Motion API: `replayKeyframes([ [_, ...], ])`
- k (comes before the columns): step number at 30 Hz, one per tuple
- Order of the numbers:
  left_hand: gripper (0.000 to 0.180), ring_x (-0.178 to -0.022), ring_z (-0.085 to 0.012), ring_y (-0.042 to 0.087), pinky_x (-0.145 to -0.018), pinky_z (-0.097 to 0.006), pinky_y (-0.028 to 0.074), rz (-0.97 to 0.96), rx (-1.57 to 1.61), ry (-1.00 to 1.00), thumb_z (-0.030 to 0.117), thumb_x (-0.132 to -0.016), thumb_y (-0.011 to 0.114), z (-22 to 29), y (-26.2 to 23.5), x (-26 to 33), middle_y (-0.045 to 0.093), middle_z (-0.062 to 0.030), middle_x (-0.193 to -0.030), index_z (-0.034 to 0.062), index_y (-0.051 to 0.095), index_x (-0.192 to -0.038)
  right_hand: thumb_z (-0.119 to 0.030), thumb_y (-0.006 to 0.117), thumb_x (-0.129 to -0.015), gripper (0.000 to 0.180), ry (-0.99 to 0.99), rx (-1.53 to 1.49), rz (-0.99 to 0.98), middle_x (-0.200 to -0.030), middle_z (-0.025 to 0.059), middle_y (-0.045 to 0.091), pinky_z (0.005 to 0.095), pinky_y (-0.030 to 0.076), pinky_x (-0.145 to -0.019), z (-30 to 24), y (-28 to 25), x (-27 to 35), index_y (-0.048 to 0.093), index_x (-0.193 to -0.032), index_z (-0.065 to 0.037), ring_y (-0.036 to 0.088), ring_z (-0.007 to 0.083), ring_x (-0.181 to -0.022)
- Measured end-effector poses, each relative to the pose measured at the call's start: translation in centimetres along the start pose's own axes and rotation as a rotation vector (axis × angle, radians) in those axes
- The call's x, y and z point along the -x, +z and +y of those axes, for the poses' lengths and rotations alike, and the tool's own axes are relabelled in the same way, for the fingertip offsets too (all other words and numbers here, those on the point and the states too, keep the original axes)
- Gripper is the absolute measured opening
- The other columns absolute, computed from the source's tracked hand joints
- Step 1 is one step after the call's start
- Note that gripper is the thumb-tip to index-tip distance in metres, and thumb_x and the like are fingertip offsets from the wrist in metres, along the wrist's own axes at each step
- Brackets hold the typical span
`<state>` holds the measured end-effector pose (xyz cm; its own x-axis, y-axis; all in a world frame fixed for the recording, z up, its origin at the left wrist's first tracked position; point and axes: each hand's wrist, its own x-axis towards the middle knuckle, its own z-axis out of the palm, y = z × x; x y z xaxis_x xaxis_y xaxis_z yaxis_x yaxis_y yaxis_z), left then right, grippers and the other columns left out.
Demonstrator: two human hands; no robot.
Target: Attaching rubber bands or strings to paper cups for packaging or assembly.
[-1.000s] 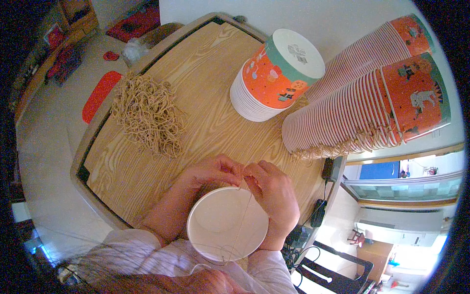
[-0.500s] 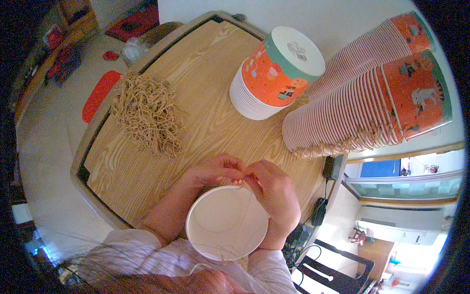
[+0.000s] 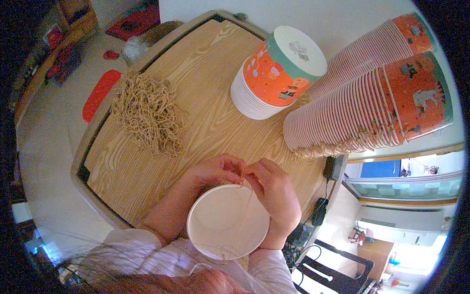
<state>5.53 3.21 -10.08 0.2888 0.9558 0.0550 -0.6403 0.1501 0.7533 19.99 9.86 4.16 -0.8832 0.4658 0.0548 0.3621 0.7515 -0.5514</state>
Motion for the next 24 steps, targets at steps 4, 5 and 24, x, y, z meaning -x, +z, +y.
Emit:
replayKeyframes([
  [4, 0.011, -0.082, -0.0099, 0.060, -0.076, -0.025, 0.047, -0.082, -0.041, 0.054, 0.011, -0.082, 0.068, -0.6, -0.9, 0.1, 0.065, -0.0024, -0.087, 0.0036, 0.061, -0.088, 0.004, 0.067, -0.075, 0.013, -0.009, -0.016, 0.005, -0.077, 0.0116, 0.059, 0.0312, 0.050, -0.062, -0.3, -0.2, 0.1, 0.064, -0.087, -0.001, 0.063, 0.0236, -0.070],
  [5, 0.010, -0.083, -0.0101, 0.060, -0.077, -0.025, 0.047, -0.105, -0.060, 0.074, 0.010, -0.082, 0.068, -0.7, -1.1, 0.1, 0.065, -0.0027, -0.087, 0.0036, 0.061, -0.087, 0.004, 0.067, -0.076, 0.013, -0.010, -0.021, 0.010, -0.077, 0.0116, 0.059, 0.0308, 0.050, -0.062, -0.3, -0.3, 0.1, 0.064, -0.087, -0.001, 0.063, 0.0232, -0.070],
  [24, 0.018, -0.082, -0.0319, 0.061, -0.070, -0.041, 0.049, 0.367, -1.416, 0.009, 0.015, -0.078, 0.066, 7.1, 8.3, 5.6, 0.061, -0.0103, -0.088, 0.0044, 0.060, -0.090, 0.001, 0.065, -0.078, 0.014, 0.043, 0.017, 0.011, -0.081, 0.0102, 0.061, 0.0305, 0.050, -0.062, -1.0, -0.7, 2.5, 0.063, -0.091, -0.002, 0.063, 0.0225, -0.070],
])
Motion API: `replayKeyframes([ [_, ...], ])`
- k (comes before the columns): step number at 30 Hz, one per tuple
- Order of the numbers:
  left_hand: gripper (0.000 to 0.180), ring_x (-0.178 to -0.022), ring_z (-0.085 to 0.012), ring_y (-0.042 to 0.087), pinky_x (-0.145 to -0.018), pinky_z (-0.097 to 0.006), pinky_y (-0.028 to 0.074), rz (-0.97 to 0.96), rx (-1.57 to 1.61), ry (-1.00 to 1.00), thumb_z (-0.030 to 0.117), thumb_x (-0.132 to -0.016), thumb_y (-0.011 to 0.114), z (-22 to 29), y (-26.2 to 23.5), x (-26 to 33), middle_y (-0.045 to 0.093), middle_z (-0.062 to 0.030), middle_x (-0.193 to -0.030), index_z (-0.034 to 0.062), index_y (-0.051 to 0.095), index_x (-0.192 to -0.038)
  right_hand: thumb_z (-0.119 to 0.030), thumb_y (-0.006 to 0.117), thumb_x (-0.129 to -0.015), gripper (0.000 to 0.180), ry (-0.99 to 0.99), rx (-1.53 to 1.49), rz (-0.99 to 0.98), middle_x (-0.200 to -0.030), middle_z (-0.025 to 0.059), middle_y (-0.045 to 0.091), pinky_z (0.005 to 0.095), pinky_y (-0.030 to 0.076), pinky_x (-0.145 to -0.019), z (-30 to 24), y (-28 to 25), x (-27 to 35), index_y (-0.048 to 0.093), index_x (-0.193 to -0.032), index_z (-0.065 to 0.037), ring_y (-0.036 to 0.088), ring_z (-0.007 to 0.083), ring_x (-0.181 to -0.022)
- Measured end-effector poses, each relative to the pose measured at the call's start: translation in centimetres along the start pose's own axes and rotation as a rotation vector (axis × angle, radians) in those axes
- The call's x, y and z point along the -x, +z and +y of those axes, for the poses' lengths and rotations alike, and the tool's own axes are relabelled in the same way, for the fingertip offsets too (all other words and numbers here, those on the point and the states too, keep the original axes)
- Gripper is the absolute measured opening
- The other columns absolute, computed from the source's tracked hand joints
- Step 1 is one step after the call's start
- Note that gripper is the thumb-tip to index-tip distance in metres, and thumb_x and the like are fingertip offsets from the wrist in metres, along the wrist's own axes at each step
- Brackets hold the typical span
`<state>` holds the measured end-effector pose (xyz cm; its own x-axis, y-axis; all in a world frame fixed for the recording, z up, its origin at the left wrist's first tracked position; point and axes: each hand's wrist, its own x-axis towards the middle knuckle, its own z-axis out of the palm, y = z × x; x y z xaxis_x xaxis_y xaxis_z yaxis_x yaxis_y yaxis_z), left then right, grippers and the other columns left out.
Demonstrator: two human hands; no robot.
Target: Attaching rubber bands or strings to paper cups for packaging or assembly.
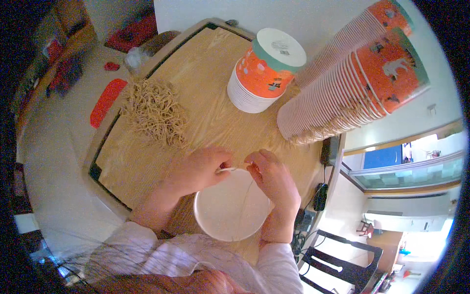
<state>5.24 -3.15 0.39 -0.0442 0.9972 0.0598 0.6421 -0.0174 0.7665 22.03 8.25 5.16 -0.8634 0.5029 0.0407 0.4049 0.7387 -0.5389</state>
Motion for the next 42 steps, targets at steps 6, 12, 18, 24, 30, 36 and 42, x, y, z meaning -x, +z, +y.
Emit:
replayKeyframes([
  [6, 0.019, -0.091, -0.0286, 0.059, -0.071, -0.041, 0.050, 0.228, -0.122, 0.140, 0.012, -0.077, 0.066, 3.5, -0.9, 6.1, 0.056, -0.0086, -0.092, 0.0067, 0.057, -0.092, -0.001, 0.063, -0.081, 0.012, 0.030, -0.021, -0.001, -0.086, 0.0108, 0.061, 0.0342, 0.052, -0.066, -3.6, -1.1, 2.6, 0.061, -0.092, -0.004, 0.063, 0.0266, -0.076],
  [12, 0.019, -0.088, -0.0281, 0.058, -0.068, -0.039, 0.051, 0.607, -0.097, 0.179, 0.006, -0.073, 0.068, 4.7, -1.1, 11.1, 0.055, -0.0062, -0.089, 0.0076, 0.055, -0.088, 0.002, 0.061, -0.084, 0.010, 0.041, -0.725, -0.023, -0.087, 0.0021, 0.060, 0.0273, 0.049, -0.072, -5.6, -0.2, 5.1, 0.059, -0.093, 0.000, 0.060, 0.0122, -0.079],
  [18, 0.022, -0.082, -0.0254, 0.058, -0.064, -0.038, 0.052, 0.885, -0.171, 0.226, 0.003, -0.069, 0.071, 4.9, -3.3, 14.8, 0.056, -0.0047, -0.088, 0.0093, 0.058, -0.085, 0.006, 0.061, -0.082, 0.016, 0.089, -0.881, -0.109, -0.087, 0.0009, 0.059, 0.0231, 0.046, -0.073, -8.2, 0.0, 6.7, 0.057, -0.095, -0.002, 0.058, 0.0093, -0.082],
  [24, 0.022, -0.082, -0.0231, 0.058, -0.068, -0.035, 0.052, 0.913, -0.252, 0.392, 0.003, -0.068, 0.072, 5.2, -5.6, 17.2, 0.058, -0.0015, -0.086, 0.0101, 0.058, -0.084, 0.001, 0.060, -0.086, 0.012, 0.049, -0.878, -0.170, -0.092, 0.0000, 0.057, 0.0242, 0.046, -0.078, -7.3, 2.3, 7.5, 0.057, -0.096, -0.002, 0.055, 0.0088, -0.087],
  [30, 0.022, -0.083, -0.0241, 0.059, -0.069, -0.036, 0.052, 0.693, -0.222, 0.490, 0.003, -0.066, 0.073, 5.6, -3.6, 18.9, 0.061, -0.0021, -0.089, 0.0097, 0.060, -0.083, 0.002, 0.058, -0.085, 0.012, -0.050, -0.709, -0.160, -0.092, 0.0009, 0.057, 0.0249, 0.046, -0.081, -9.5, 3.4, 7.9, 0.058, -0.096, -0.001, 0.056, 0.0100, -0.090],
  [36, 0.020, -0.079, -0.0208, 0.056, -0.069, -0.032, 0.050, 0.682, -0.211, 0.575, 0.006, -0.070, 0.071, 5.7, -2.1, 19.6, 0.056, -0.0017, -0.087, 0.0088, 0.058, -0.085, 0.003, 0.062, -0.080, 0.016, -0.137, -0.549, -0.199, -0.087, 0.0015, 0.060, 0.0250, 0.047, -0.076, -13.7, 2.3, 7.9, 0.061, -0.094, -0.002, 0.057, 0.0101, -0.083],
  [42, 0.022, -0.081, -0.0213, 0.058, -0.067, -0.032, 0.050, 0.673, -0.188, 0.539, 0.006, -0.069, 0.072, 5.7, -1.4, 20.0, 0.056, -0.0026, -0.086, 0.0101, 0.060, -0.088, 0.004, 0.065, -0.080, 0.014, -0.148, -0.543, -0.367, -0.089, 0.0040, 0.064, 0.0249, 0.047, -0.077, -14.0, 1.4, 8.0, 0.061, -0.093, 0.001, 0.059, 0.0106, -0.084],
])
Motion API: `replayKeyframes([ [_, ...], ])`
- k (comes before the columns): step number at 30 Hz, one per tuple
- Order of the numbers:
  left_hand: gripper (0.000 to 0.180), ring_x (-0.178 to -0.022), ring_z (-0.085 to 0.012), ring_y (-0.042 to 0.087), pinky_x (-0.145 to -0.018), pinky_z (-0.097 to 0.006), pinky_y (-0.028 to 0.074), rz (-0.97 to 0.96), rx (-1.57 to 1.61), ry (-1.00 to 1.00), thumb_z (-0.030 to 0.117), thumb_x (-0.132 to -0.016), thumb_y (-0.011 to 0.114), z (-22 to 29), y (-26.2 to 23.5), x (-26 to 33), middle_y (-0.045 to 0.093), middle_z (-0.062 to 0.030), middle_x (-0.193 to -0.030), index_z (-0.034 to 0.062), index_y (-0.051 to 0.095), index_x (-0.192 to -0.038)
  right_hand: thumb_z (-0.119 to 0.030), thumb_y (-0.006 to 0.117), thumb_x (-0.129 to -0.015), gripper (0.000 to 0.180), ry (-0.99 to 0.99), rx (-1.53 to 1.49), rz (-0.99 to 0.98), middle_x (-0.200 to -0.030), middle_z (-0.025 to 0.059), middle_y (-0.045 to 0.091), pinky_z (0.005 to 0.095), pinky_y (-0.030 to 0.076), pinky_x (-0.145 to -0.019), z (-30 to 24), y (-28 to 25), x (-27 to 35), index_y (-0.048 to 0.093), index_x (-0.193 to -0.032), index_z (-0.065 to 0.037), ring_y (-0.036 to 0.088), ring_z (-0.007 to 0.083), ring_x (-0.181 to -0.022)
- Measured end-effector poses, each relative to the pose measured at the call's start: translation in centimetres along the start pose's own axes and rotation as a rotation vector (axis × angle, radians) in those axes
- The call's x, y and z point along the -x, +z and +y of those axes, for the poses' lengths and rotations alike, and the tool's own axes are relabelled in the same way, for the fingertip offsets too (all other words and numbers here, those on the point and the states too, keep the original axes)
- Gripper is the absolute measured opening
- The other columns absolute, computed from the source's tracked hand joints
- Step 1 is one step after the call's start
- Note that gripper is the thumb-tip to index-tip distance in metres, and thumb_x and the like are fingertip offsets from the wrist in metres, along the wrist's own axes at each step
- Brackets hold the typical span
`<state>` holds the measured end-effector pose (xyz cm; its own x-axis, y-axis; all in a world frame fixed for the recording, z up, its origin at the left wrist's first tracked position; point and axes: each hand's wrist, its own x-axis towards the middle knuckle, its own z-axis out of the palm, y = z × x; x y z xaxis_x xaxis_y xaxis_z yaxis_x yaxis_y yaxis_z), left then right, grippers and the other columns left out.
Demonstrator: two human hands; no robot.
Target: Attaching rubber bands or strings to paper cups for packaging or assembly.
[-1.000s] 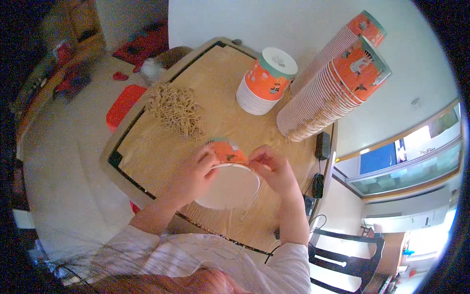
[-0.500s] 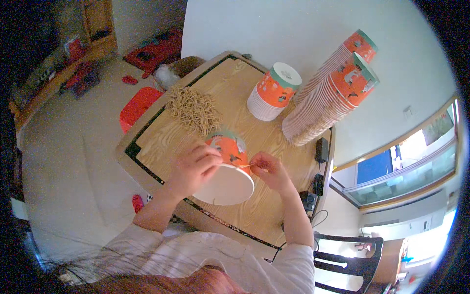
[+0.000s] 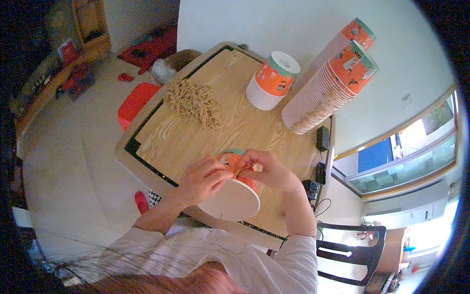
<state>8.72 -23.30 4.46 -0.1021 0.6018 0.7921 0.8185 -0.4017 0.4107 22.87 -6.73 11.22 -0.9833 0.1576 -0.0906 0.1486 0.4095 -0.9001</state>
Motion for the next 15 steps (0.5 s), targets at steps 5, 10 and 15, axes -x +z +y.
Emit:
replayKeyframes([
  [5, 0.030, -0.082, -0.0231, 0.060, -0.067, -0.035, 0.051, -0.024, 0.050, -0.050, 0.004, -0.067, 0.073, -0.3, 0.4, 0.9, 0.057, -0.0022, -0.089, 0.0129, 0.061, -0.093, 0.004, 0.067, -0.080, 0.012, -0.012, -0.047, -0.041, -0.089, 0.0036, 0.066, 0.0257, 0.047, -0.078, 0.4, -0.2, 0.4, 0.065, -0.092, 0.001, 0.061, 0.0117, -0.086],
  [10, 0.029, -0.082, -0.0237, 0.060, -0.068, -0.034, 0.051, -0.038, 0.033, -0.021, 0.006, -0.069, 0.072, -0.4, 0.5, 1.1, 0.055, -0.0031, -0.087, 0.0119, 0.059, -0.094, 0.004, 0.067, -0.081, 0.012, -0.075, 0.079, -0.023, -0.089, 0.0042, 0.066, 0.0258, 0.047, -0.078, 0.3, 0.3, 0.4, 0.067, -0.092, 0.001, 0.061, 0.0117, -0.087],
  [15, 0.034, -0.090, -0.0266, 0.060, -0.071, -0.036, 0.051, -0.081, 0.057, -0.106, 0.005, -0.069, 0.072, -0.2, 0.8, 1.1, 0.055, -0.0035, -0.092, 0.0124, 0.058, -0.098, 0.004, 0.066, -0.082, 0.011, 0.052, -0.097, 0.020, -0.090, 0.0053, 0.066, 0.0248, 0.048, -0.079, 0.8, 0.8, 0.7, 0.065, -0.093, 0.002, 0.060, 0.0111, -0.087],
])
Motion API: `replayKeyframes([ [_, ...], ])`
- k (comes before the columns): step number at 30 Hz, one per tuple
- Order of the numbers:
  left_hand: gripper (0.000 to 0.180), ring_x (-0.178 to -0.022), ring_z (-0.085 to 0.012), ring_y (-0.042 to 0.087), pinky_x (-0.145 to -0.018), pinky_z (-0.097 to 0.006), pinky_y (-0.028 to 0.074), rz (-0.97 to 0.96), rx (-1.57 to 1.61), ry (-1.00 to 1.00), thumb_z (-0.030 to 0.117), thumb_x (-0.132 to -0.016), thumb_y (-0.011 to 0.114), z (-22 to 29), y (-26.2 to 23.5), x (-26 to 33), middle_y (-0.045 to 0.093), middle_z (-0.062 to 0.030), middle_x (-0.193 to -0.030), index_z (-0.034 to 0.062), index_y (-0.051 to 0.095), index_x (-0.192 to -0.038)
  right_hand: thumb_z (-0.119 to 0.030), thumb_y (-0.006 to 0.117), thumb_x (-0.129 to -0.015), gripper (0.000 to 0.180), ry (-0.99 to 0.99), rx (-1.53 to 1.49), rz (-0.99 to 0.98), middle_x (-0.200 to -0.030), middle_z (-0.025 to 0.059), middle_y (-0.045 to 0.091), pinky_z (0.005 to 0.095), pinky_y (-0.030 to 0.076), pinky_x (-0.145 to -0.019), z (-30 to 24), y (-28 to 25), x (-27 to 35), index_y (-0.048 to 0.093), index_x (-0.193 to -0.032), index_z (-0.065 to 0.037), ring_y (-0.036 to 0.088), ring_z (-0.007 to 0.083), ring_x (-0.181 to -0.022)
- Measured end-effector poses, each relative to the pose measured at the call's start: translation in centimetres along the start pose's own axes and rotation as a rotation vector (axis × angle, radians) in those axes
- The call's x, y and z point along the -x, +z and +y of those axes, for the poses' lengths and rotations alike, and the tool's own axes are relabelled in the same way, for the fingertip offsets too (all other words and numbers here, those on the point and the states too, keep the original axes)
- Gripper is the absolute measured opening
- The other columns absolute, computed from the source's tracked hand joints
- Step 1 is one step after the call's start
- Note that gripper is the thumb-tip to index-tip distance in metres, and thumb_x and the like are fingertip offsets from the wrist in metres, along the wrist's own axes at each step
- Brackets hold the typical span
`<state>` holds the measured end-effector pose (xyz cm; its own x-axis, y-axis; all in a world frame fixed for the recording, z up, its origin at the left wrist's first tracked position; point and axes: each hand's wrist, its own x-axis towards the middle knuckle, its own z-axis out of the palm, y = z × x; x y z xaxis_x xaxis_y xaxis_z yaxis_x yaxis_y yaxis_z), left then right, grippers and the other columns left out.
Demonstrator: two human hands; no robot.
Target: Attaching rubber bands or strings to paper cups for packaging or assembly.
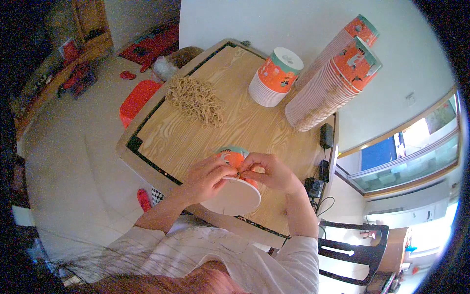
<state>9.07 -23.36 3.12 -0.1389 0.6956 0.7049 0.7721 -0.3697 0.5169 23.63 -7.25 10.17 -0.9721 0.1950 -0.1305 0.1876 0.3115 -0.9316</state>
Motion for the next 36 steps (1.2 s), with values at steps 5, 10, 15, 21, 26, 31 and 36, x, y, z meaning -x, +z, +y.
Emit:
replayKeyframes([
  [5, 0.036, -0.094, -0.0276, 0.058, -0.078, -0.038, 0.050, -0.055, 0.007, 0.005, 0.005, -0.069, 0.072, -0.4, 0.3, 0.2, 0.055, -0.0039, -0.094, 0.0136, 0.059, -0.101, 0.003, 0.063, -0.085, 0.012, 0.002, 0.131, 0.033, -0.093, 0.0063, 0.065, 0.0251, 0.049, -0.081, 1.3, -0.1, -0.2, 0.063, -0.097, 0.004, 0.060, 0.0114, -0.089],
  [10, 0.035, -0.095, -0.0279, 0.057, -0.083, -0.040, 0.048, -0.131, 0.031, -0.045, 0.005, -0.070, 0.072, -0.2, 0.4, 0.2, 0.055, -0.0046, -0.095, 0.0128, 0.058, -0.101, 0.005, 0.061, -0.085, 0.014, 0.057, -0.088, 0.114, -0.094, 0.0078, 0.064, 0.0262, 0.050, -0.083, 3.8, 1.0, -0.3, 0.061, -0.099, 0.005, 0.061, 0.0131, -0.091],
  [15, 0.029, -0.097, -0.0280, 0.056, -0.083, -0.040, 0.048, -0.119, 0.150, -0.120, 0.004, -0.070, 0.071, -0.9, 0.8, 0.2, 0.055, -0.0047, -0.095, 0.0101, 0.056, -0.094, 0.006, 0.060, -0.085, 0.018, 0.017, -0.141, 0.131, -0.102, 0.0083, 0.063, 0.0273, 0.049, -0.087, 4.6, 1.3, -0.1, 0.060, -0.103, 0.003, 0.061, 0.0150, -0.096],
  [21, 0.029, -0.096, -0.0267, 0.058, -0.082, -0.040, 0.049, -0.026, 0.063, 0.067, 0.004, -0.066, 0.072, -1.6, 1.2, 0.9, 0.060, -0.0039, -0.097, 0.0110, 0.058, -0.090, -0.011, 0.072, -0.081, 0.057, 0.108, -0.012, 0.158, -0.131, 0.0058, 0.049, 0.0369, 0.041, -0.101, 6.0, -0.9, 0.5, 0.047, -0.133, -0.008, 0.046, 0.0184, -0.123],
  [26, 0.033, -0.095, -0.0263, 0.058, -0.080, -0.039, 0.050, 0.008, 0.015, 0.128, 0.002, -0.062, 0.073, -0.6, 1.3, -0.3, 0.060, -0.0038, -0.099, 0.0116, 0.060, -0.091, -0.020, 0.081, -0.072, 0.094, 0.109, -0.475, -0.003, -0.140, 0.0062, 0.042, 0.0366, 0.033, -0.106, 8.4, -3.1, 0.4, 0.025, -0.146, -0.008, 0.037, 0.0203, -0.130],
  [31, 0.032, -0.095, -0.0251, 0.055, -0.082, -0.038, 0.049, 0.046, 0.052, 0.003, 0.000, -0.062, 0.071, -2.7, 2.2, 0.0, 0.058, -0.0015, -0.095, 0.0100, 0.060, -0.090, -0.024, 0.080, -0.073, 0.084, 0.099, -0.020, 0.182, -0.138, 0.0077, 0.043, 0.0417, 0.034, -0.105, 6.5, -2.6, 1.0, 0.033, -0.143, -0.016, 0.038, 0.0245, -0.129],
  [36, 0.032, -0.095, -0.0272, 0.057, -0.082, -0.039, 0.049, -0.050, 0.115, -0.107, -0.003, -0.062, 0.071, -3.5, 2.5, 0.6, 0.062, -0.0049, -0.100, 0.0080, 0.063, -0.091, -0.017, 0.079, -0.073, 0.051, -0.214, 0.635, 0.394, -0.126, 0.0102, 0.053, 0.0392, 0.040, -0.097, 4.0, 0.3, 0.9, 0.058, -0.118, -0.010, 0.048, 0.0269, -0.119],
])
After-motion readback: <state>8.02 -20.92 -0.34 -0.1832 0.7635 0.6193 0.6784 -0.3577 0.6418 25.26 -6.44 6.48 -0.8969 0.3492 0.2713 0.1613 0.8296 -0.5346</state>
